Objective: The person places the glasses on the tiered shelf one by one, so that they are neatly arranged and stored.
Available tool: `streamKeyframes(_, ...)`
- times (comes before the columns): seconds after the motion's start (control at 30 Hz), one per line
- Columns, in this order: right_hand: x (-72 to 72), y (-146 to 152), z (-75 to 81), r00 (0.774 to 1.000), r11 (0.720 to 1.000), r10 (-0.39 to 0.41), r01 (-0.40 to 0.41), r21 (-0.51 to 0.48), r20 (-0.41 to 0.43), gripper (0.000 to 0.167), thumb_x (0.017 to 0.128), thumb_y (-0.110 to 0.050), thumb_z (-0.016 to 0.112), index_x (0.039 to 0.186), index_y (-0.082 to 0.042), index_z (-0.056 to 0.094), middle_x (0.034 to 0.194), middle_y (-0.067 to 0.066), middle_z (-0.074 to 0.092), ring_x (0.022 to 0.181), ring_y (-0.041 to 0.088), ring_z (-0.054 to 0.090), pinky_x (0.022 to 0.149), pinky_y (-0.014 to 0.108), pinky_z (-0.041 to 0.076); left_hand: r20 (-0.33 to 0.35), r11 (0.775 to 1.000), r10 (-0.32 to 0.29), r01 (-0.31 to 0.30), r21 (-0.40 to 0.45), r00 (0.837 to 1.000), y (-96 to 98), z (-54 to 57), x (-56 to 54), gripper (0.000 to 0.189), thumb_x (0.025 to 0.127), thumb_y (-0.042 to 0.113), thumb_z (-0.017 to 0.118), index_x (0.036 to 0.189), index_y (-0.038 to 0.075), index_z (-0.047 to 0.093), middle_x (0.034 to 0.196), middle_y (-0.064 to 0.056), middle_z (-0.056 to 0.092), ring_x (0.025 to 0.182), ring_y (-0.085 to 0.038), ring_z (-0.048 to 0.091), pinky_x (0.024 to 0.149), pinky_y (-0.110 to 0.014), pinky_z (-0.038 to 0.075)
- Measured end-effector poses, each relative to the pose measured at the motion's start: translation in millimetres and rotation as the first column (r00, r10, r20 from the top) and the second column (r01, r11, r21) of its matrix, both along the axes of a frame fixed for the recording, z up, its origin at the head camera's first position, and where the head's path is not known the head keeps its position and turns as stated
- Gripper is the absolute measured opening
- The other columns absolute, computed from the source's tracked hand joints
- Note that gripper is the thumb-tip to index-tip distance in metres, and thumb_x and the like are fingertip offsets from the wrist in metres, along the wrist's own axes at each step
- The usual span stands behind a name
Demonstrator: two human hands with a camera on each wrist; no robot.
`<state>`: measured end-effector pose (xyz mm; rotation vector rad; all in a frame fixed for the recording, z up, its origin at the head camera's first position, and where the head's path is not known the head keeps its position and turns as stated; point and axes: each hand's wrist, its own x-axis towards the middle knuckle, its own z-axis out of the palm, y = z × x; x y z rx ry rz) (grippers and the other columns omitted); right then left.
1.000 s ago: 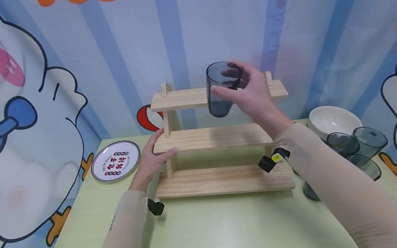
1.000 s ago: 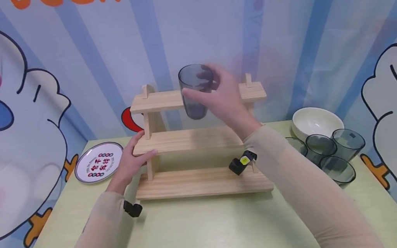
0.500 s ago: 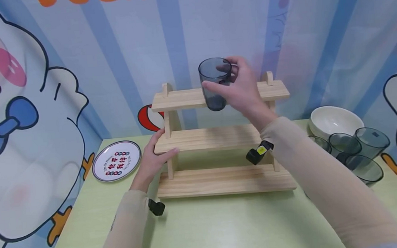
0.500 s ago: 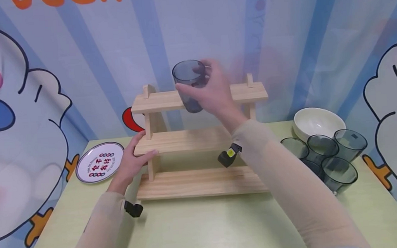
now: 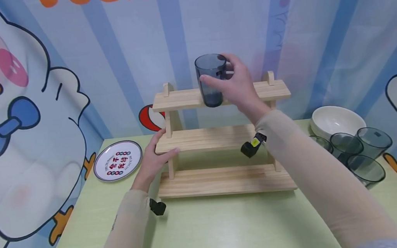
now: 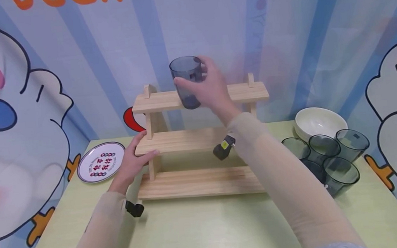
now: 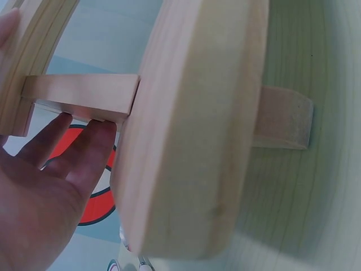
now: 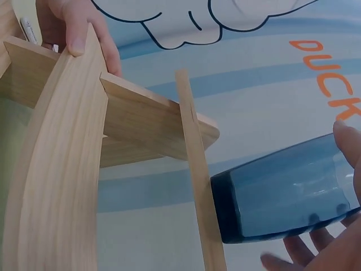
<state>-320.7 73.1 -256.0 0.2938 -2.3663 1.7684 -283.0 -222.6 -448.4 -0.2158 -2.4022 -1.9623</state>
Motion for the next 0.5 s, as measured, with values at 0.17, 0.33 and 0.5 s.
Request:
streamKeyframes(0.17,-8.1,-4,-2.1,1.0,1.0,-0.006,0.006,0.017,0.008,0.093,0.086,-0.046,0.087,0.162,-0.027,0.036,0.15,0.007,0.05,0.128,0.022,0.056,0.1,0.043,0.056,-0.008,1.0,0.005,-0.005,0.008,1.0,-0.8,-2.0,-1.5,0.085,0.09,0.023,0.085,0.162,0.031,0.039,0.159,-0.005,0.044,0.136,-0.03,0.05,0.114,-0.053,0.044)
streamKeyframes(0.33,-13.8,-11,-5.2,1.0,1.0,-0.001,0.001,-0.002,-0.019,0.089,0.086,-0.041,0.088,0.158,-0.022,0.038,0.147,0.008,0.053,0.126,0.024,0.059,0.1,0.042,0.056,-0.01,1.0,0.003,-0.003,0.008,1.0,-0.7,-2.2,-1.7,0.085,0.091,0.022,0.084,0.162,0.029,0.039,0.159,-0.006,0.044,0.136,-0.031,0.049,0.114,-0.054,0.043)
streamKeyframes(0.5,-18.7,-20,-4.8,1.0,1.0,-0.003,0.004,0.012,-0.008,0.09,0.087,-0.044,0.087,0.16,-0.025,0.037,0.15,0.006,0.052,0.129,0.023,0.058,0.103,0.041,0.054,-0.01,1.0,0.001,-0.001,0.009,1.0,1.0,-0.1,-0.4,0.084,0.091,0.022,0.084,0.162,0.029,0.039,0.158,-0.007,0.045,0.136,-0.03,0.05,0.113,-0.054,0.043)
